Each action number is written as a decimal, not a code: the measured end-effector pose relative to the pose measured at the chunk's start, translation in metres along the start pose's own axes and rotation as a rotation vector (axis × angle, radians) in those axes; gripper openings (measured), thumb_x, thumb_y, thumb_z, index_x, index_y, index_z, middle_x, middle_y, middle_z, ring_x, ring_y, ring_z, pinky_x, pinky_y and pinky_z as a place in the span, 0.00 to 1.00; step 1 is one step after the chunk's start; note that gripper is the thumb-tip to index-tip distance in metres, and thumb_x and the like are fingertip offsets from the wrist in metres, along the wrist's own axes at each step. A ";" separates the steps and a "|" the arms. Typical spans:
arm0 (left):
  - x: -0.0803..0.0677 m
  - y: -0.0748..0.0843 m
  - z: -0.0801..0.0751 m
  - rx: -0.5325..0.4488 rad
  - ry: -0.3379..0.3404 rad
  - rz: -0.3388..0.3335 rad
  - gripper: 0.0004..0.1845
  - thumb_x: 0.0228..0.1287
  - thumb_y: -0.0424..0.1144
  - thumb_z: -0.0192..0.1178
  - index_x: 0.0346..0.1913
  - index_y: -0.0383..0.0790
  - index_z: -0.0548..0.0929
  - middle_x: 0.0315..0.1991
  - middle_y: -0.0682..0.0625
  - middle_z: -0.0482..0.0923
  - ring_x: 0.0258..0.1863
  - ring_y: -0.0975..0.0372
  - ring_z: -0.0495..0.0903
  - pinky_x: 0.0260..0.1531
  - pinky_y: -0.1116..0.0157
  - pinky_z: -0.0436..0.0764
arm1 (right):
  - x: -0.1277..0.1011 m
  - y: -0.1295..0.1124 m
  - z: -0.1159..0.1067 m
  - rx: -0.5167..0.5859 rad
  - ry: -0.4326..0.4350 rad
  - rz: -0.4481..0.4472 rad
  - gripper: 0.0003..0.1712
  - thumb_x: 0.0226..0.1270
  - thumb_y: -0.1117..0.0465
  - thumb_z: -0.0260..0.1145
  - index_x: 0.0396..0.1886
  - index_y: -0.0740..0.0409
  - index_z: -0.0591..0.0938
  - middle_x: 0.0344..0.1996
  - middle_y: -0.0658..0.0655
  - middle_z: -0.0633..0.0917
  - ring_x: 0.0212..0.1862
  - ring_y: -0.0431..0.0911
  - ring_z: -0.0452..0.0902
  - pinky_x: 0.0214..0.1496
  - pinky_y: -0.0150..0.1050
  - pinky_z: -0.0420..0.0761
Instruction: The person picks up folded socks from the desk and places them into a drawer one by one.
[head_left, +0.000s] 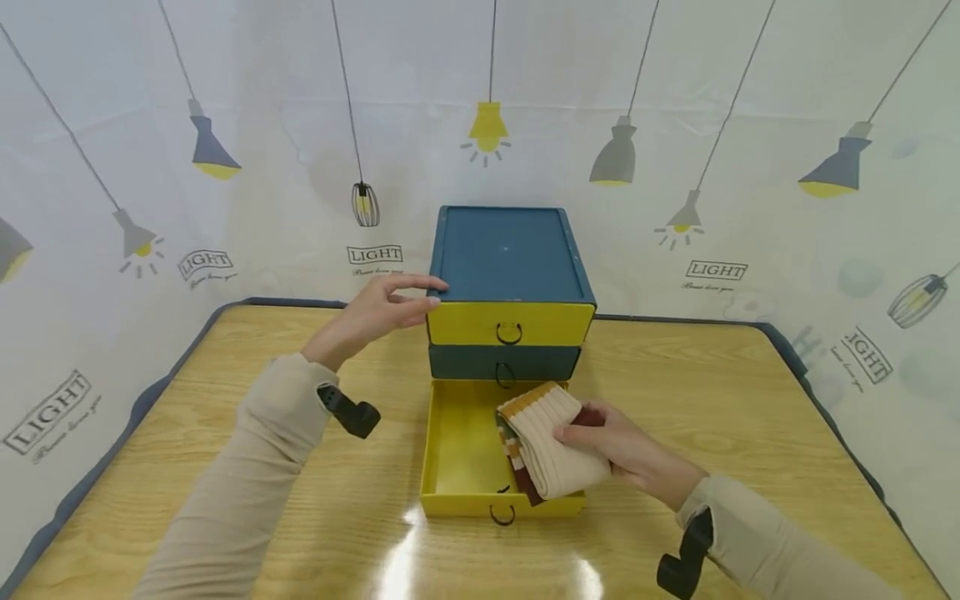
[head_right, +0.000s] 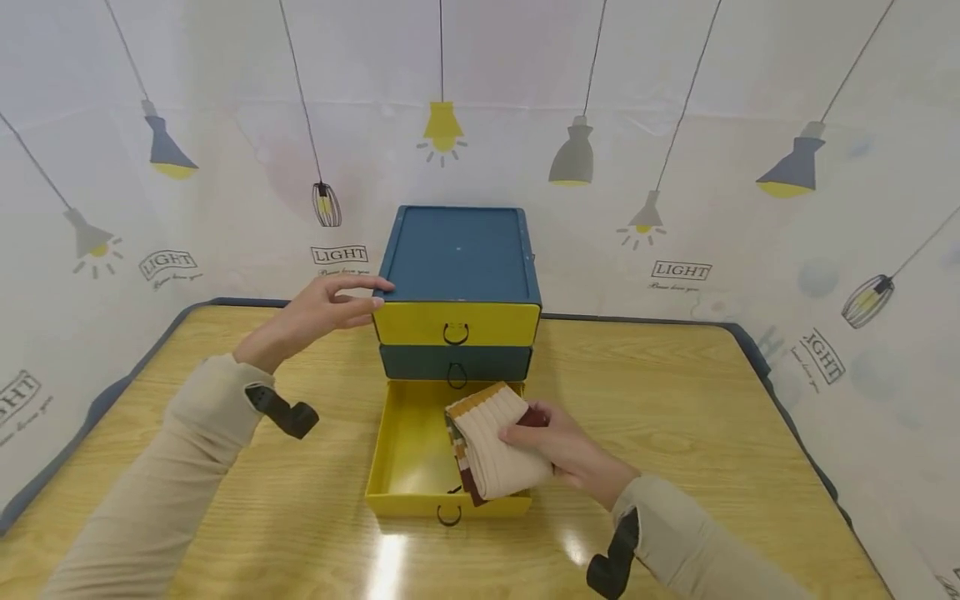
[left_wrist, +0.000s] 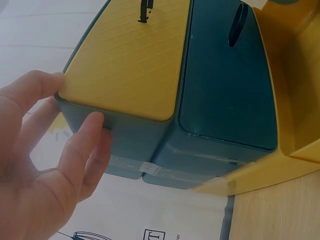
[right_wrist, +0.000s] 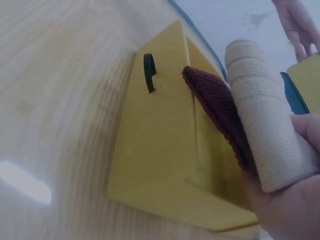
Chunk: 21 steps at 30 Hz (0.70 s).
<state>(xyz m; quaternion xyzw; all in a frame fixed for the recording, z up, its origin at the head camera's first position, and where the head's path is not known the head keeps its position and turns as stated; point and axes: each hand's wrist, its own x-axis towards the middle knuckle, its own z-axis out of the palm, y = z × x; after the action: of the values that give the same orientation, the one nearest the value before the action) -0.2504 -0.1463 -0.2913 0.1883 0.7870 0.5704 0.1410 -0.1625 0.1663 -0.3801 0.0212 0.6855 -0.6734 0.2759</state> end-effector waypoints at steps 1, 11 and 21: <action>0.000 0.001 0.000 0.000 -0.001 -0.001 0.20 0.63 0.39 0.53 0.57 0.39 0.72 0.64 0.49 0.56 0.54 0.53 0.69 0.50 0.61 0.74 | 0.003 -0.001 0.003 -0.005 0.002 0.008 0.32 0.57 0.60 0.63 0.57 0.68 0.60 0.43 0.63 0.72 0.40 0.50 0.74 0.40 0.44 0.78; -0.002 0.006 -0.003 0.041 -0.005 -0.018 0.20 0.62 0.41 0.55 0.56 0.41 0.73 0.64 0.49 0.57 0.52 0.54 0.71 0.48 0.62 0.75 | 0.028 -0.002 0.025 0.070 0.020 0.074 0.27 0.59 0.61 0.61 0.54 0.69 0.63 0.38 0.59 0.76 0.36 0.46 0.75 0.38 0.40 0.79; 0.000 0.006 -0.003 0.037 -0.016 -0.020 0.20 0.62 0.40 0.55 0.56 0.40 0.73 0.63 0.48 0.57 0.52 0.53 0.71 0.48 0.62 0.75 | 0.050 0.004 0.043 0.104 0.158 0.073 0.19 0.59 0.64 0.61 0.46 0.66 0.65 0.35 0.58 0.73 0.33 0.44 0.72 0.33 0.34 0.76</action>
<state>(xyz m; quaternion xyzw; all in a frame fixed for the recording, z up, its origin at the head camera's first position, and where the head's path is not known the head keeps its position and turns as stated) -0.2506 -0.1475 -0.2842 0.1877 0.7982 0.5527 0.1493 -0.1879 0.1099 -0.4018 0.1132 0.6681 -0.6938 0.2439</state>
